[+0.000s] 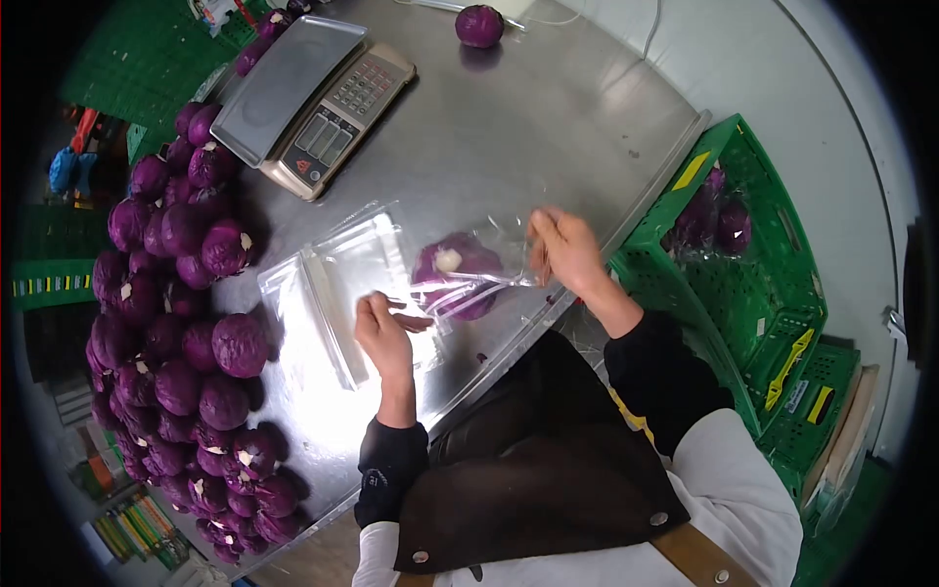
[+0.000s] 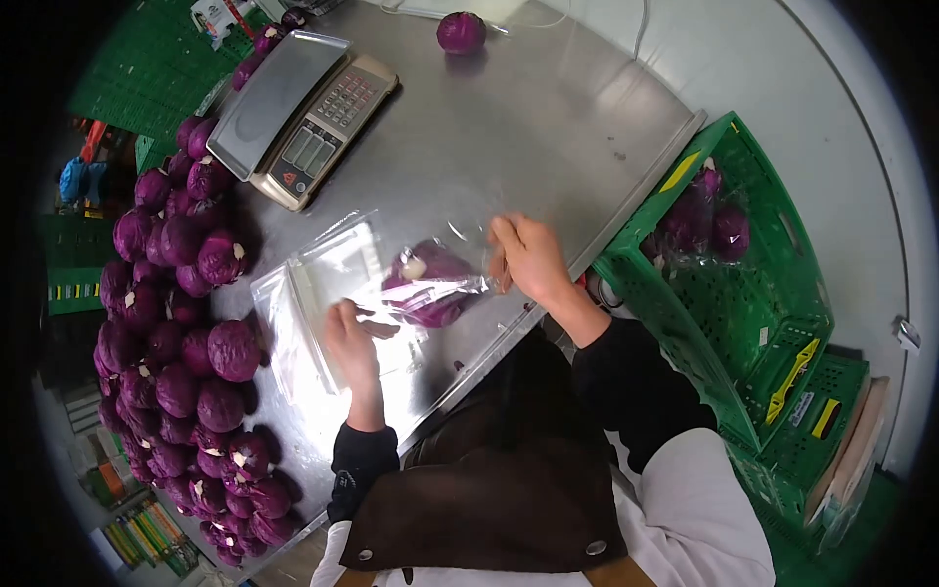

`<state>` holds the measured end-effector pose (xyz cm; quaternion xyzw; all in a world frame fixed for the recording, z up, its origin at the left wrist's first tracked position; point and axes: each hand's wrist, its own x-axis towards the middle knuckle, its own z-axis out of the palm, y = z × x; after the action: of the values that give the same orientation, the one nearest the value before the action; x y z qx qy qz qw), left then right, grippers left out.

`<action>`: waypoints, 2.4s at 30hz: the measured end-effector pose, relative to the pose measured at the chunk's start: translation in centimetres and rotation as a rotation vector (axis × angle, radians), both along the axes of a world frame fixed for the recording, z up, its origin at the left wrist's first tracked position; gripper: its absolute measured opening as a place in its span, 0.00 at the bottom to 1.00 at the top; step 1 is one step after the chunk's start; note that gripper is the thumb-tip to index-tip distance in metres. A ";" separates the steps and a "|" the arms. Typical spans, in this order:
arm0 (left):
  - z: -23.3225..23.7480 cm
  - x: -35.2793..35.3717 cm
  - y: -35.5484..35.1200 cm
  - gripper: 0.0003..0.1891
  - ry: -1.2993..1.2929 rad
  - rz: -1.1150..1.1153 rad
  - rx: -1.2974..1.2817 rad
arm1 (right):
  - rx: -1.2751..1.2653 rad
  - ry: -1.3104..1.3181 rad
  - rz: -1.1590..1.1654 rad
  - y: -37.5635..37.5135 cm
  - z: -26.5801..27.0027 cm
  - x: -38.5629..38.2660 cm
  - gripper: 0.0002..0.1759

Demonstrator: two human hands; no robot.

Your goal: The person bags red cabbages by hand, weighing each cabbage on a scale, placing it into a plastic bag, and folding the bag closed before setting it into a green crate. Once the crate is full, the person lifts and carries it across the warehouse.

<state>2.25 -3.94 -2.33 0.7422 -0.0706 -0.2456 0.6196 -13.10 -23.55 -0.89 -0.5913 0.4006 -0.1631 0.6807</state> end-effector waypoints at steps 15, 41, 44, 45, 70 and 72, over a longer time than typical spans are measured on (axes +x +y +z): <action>-1.3 -3.6 -0.8 0.30 -0.798 -0.687 0.354 | -0.412 0.291 0.092 0.5 1.7 -0.5 0.16; 7.1 -15.4 -18.7 0.42 0.832 -1.279 -0.304 | 0.206 -0.499 -0.444 -4.5 3.1 -25.2 0.51; 6.7 -17.7 -18.9 0.34 0.590 -1.382 -0.393 | 0.420 -0.617 -0.870 -6.0 -2.3 -32.3 0.46; 6.2 -17.2 -18.7 0.34 0.589 -1.380 -0.390 | 0.457 -0.586 -0.925 -6.4 -3.3 -34.0 0.43; -1.8 0.8 -0.9 0.20 -0.311 -0.063 0.131 | -0.592 1.061 -0.393 -19.7 -21.6 -49.5 0.29; -2.3 8.7 7.1 0.27 -0.664 0.340 0.227 | -0.753 1.260 -0.382 -20.4 -19.0 -49.6 0.27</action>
<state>10.93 3.12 -4.61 0.8462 -0.1157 0.1078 0.5089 -62.66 -43.96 -19.90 -0.6854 0.7264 -0.0354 0.0355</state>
